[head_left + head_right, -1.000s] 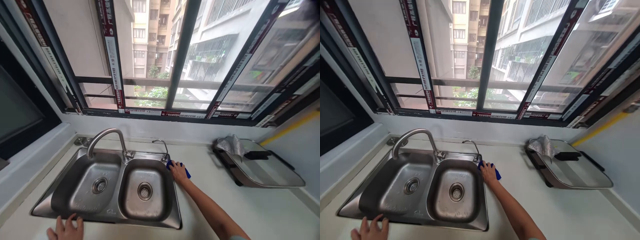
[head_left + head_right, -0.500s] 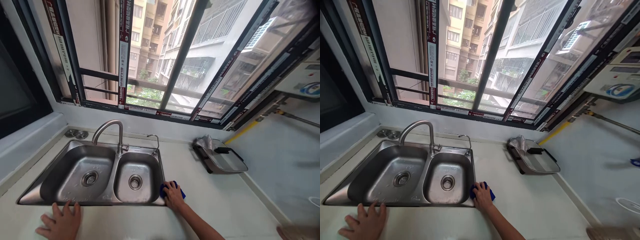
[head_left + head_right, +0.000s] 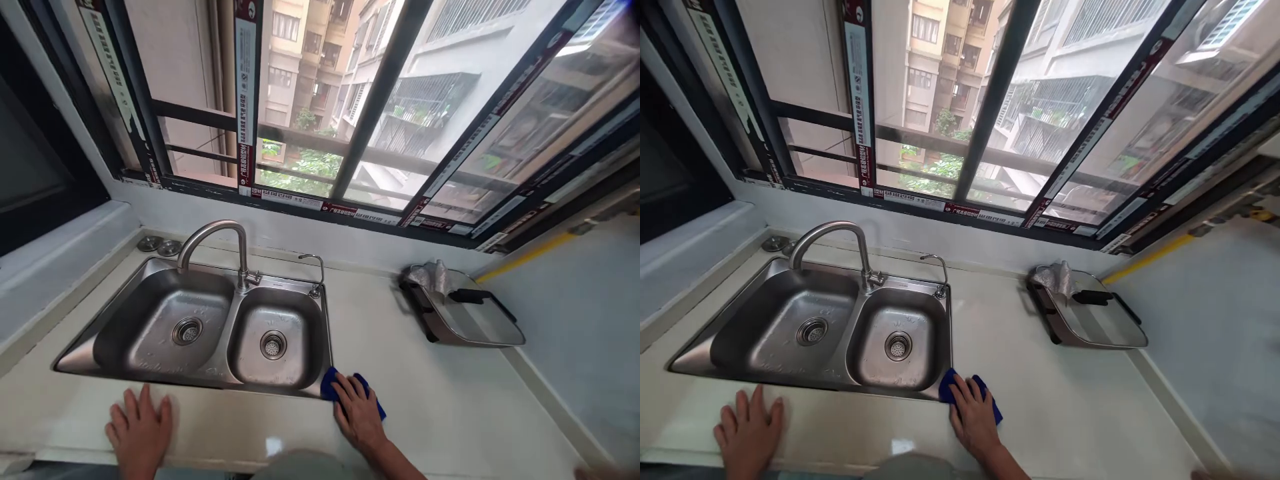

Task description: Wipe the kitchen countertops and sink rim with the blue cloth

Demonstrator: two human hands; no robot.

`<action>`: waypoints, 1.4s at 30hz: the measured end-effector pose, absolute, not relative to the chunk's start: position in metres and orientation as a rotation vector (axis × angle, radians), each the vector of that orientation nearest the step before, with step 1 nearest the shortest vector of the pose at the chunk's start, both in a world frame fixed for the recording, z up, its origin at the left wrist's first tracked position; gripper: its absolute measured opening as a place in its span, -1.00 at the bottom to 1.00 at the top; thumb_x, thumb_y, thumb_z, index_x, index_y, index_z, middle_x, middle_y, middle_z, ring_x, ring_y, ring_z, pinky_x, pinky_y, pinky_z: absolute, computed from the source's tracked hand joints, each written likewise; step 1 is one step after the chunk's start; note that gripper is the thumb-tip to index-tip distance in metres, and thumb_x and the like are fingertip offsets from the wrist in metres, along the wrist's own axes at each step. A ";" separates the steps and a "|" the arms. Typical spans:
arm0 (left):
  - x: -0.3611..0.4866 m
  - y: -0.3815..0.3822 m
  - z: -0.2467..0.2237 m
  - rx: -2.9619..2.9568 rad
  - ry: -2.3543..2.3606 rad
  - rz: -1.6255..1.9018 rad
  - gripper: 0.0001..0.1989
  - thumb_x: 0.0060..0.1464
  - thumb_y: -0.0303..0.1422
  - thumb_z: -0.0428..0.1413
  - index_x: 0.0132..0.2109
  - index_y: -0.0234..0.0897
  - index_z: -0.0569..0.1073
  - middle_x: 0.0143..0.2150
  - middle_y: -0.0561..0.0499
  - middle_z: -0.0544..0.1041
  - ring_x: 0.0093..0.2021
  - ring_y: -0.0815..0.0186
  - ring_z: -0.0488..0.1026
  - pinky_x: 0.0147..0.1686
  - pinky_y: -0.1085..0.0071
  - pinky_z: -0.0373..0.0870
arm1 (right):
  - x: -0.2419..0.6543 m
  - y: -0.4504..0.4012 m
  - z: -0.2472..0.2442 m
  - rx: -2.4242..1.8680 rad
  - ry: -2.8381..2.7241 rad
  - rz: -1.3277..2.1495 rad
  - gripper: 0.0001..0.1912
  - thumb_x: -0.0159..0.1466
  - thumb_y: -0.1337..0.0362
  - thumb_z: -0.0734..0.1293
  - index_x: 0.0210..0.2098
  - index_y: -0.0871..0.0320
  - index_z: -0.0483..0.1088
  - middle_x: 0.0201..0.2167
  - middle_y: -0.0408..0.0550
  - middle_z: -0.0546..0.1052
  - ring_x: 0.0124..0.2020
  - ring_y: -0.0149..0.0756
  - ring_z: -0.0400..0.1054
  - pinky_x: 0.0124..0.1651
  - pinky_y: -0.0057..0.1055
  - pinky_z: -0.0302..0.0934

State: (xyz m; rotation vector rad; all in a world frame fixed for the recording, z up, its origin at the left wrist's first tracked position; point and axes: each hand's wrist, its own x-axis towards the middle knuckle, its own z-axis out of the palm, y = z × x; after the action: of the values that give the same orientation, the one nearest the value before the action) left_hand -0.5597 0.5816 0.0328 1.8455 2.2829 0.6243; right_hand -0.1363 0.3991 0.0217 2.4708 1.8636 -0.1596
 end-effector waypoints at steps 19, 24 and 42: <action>-0.521 0.575 0.031 1.835 2.518 0.356 -0.34 0.29 -0.14 -0.27 0.38 -0.49 0.09 0.44 -0.49 0.09 0.49 -0.21 -0.15 0.38 -0.25 -0.08 | 0.029 0.658 0.031 2.754 1.718 0.048 -0.44 0.41 0.13 -0.01 0.34 0.08 0.14 0.35 0.15 0.24 0.21 0.06 0.04 0.14 0.19 -0.02; -0.522 0.575 0.033 1.796 2.510 0.333 -0.34 0.29 -0.13 -0.27 0.39 -0.45 0.08 0.46 -0.44 0.07 0.49 -0.18 -0.14 0.40 -0.21 -0.09 | 0.040 0.685 0.030 2.809 1.727 0.049 -0.44 0.43 0.11 -0.02 0.36 0.12 0.11 0.35 0.21 0.21 0.19 0.07 0.02 0.08 0.18 -0.05; -0.527 0.568 0.031 1.961 2.502 0.506 -0.31 0.28 -0.14 -0.32 0.31 -0.59 0.22 0.36 -0.55 0.20 0.40 -0.35 0.04 0.28 -0.30 0.08 | -0.060 0.510 0.024 2.576 2.058 0.104 -0.50 0.37 0.20 0.07 0.27 -0.05 0.28 0.33 -0.04 0.32 0.25 0.05 0.16 0.21 0.12 0.05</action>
State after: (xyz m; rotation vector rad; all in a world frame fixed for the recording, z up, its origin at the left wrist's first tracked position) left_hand -0.5266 0.5678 0.0312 1.9614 2.5019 0.5056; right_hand -0.0601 0.5095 0.0237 2.5764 2.0582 0.1044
